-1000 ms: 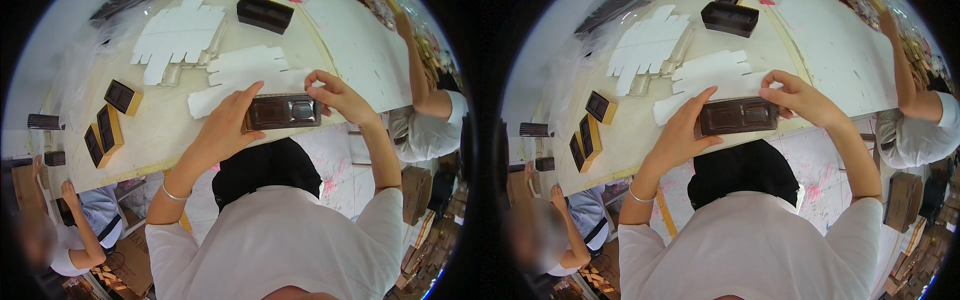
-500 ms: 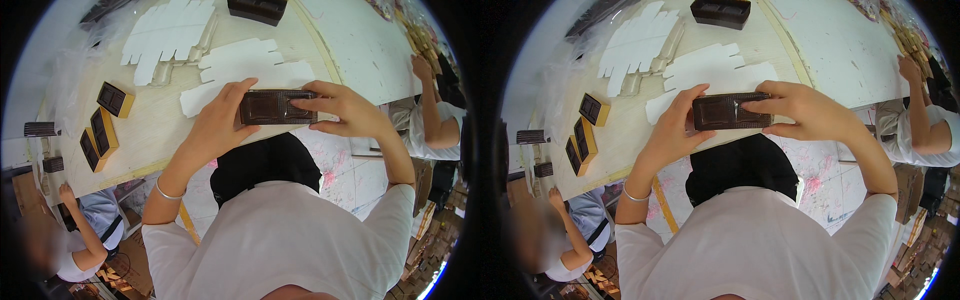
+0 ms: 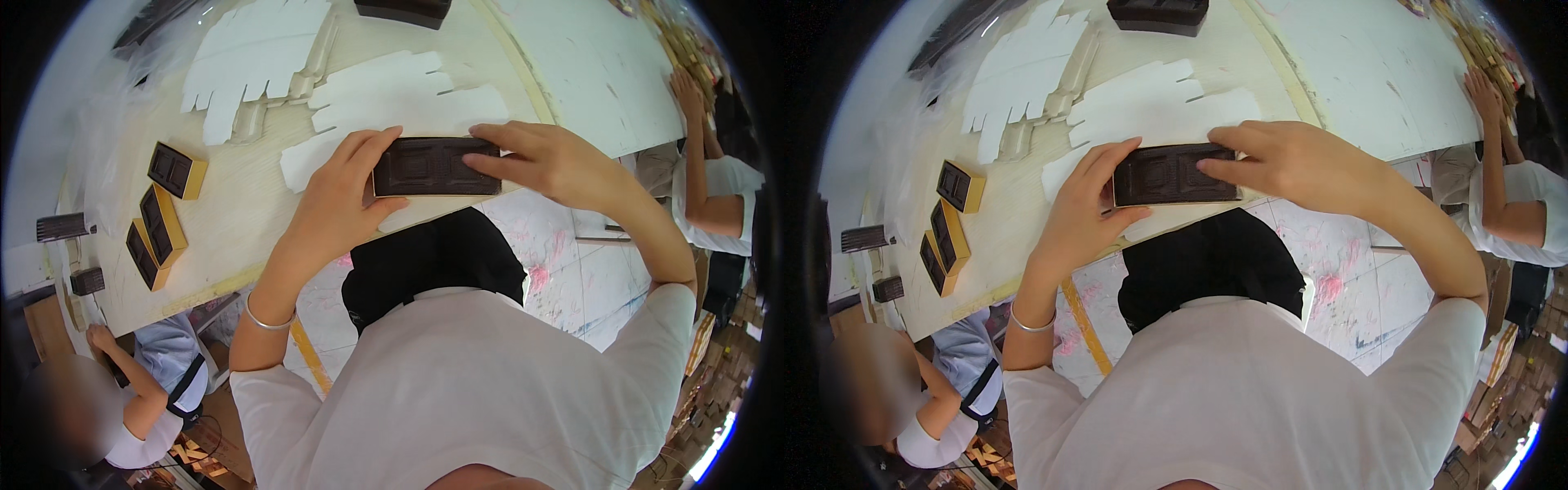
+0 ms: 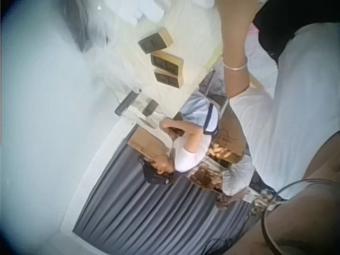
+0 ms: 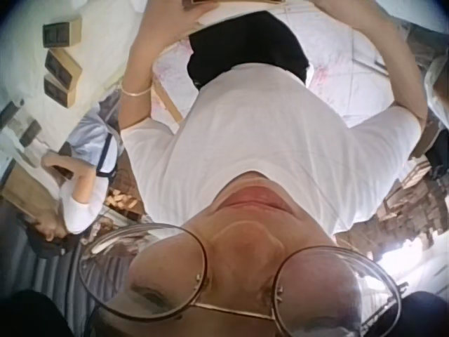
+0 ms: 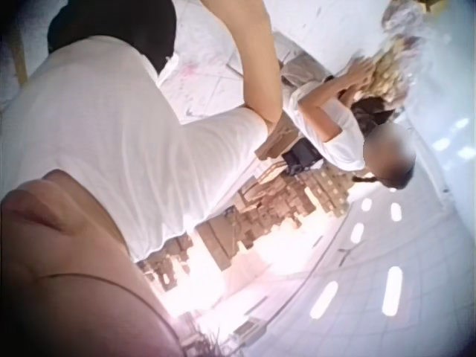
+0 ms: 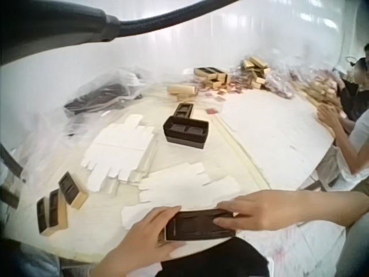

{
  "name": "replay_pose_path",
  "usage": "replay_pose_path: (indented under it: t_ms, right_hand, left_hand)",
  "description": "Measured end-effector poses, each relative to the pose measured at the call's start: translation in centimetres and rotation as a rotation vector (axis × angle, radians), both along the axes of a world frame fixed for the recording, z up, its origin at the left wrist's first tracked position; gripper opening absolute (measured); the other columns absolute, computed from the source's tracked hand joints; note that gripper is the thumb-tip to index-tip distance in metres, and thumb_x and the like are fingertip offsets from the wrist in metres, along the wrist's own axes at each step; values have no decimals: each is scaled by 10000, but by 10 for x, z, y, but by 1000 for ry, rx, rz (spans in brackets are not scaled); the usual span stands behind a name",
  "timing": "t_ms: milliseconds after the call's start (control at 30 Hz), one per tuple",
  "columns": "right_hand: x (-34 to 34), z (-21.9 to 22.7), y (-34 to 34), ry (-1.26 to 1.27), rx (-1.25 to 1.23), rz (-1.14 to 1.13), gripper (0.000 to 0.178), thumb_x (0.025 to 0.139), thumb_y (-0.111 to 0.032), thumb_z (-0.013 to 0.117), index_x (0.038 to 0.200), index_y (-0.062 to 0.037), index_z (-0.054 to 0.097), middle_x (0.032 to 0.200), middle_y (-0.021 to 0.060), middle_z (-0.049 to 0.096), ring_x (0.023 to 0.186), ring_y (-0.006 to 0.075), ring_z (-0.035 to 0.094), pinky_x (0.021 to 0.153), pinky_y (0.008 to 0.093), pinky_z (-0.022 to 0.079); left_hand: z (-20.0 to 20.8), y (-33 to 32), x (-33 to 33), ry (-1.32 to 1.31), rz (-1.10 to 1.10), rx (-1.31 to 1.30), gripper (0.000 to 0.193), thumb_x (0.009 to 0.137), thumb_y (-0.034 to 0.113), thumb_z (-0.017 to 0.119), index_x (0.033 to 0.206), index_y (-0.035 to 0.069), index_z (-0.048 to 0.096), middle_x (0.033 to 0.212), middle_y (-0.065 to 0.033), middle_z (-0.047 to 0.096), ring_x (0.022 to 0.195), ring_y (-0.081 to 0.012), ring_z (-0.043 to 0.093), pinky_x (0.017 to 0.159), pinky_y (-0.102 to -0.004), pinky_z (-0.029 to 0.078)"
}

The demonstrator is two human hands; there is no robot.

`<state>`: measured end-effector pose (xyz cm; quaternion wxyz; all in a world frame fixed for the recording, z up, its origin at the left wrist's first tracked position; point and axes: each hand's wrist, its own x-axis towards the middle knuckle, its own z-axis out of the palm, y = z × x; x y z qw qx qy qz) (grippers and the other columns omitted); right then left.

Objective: The person folds flat cardboard pieces into rectangular boxes and places dark rectangular inserts inside them. The person repeats this process multiple times, stacking the finished boxes on the table.

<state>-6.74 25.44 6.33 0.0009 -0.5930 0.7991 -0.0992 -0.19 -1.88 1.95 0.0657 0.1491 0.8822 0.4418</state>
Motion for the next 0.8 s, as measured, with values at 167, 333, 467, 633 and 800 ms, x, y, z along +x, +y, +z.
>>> replay_pose_path:
  t_ms: [167,333,467,633,800]
  right_hand:
    - [-3,-17,-7,423,135,123,438,750,-151,653,1152,18,615,1205,167,552,1000,276,595,796,339,502]
    - [11,-8,-5,43,137,-19,665,781,-383,673,1302,-8,500,1489,213,307,1371,322,319,1117,468,277]
    - [30,-32,-6,103,75,-178,632,813,-383,662,1309,-29,495,1466,213,337,1350,351,346,1115,481,284]
    - [19,-37,-5,-20,-79,-136,579,784,-236,706,1300,-52,521,1361,206,443,1233,374,458,1067,480,352]
    - [-67,29,52,512,-122,-361,630,806,-247,711,1360,-96,453,1436,168,361,1314,353,374,1075,478,337]
  left_hand:
    - [-1,0,-2,17,-5,0,687,711,90,780,1336,84,494,1190,-81,531,879,-191,556,683,-275,485]
    - [-5,-1,1,-44,11,-7,723,726,195,782,1371,100,471,1233,-88,501,981,-224,548,788,-317,478]
    - [-11,2,7,429,-49,-566,768,739,340,748,1406,121,437,1373,-96,430,1172,-310,463,984,-443,374]
    - [-6,-2,9,556,-25,-594,793,753,488,698,1406,122,433,1464,-125,361,1322,-319,349,1079,-576,239]
    - [-3,-12,25,389,-1,-346,840,728,558,700,1375,78,462,1413,-159,416,1320,-356,358,1089,-585,218]
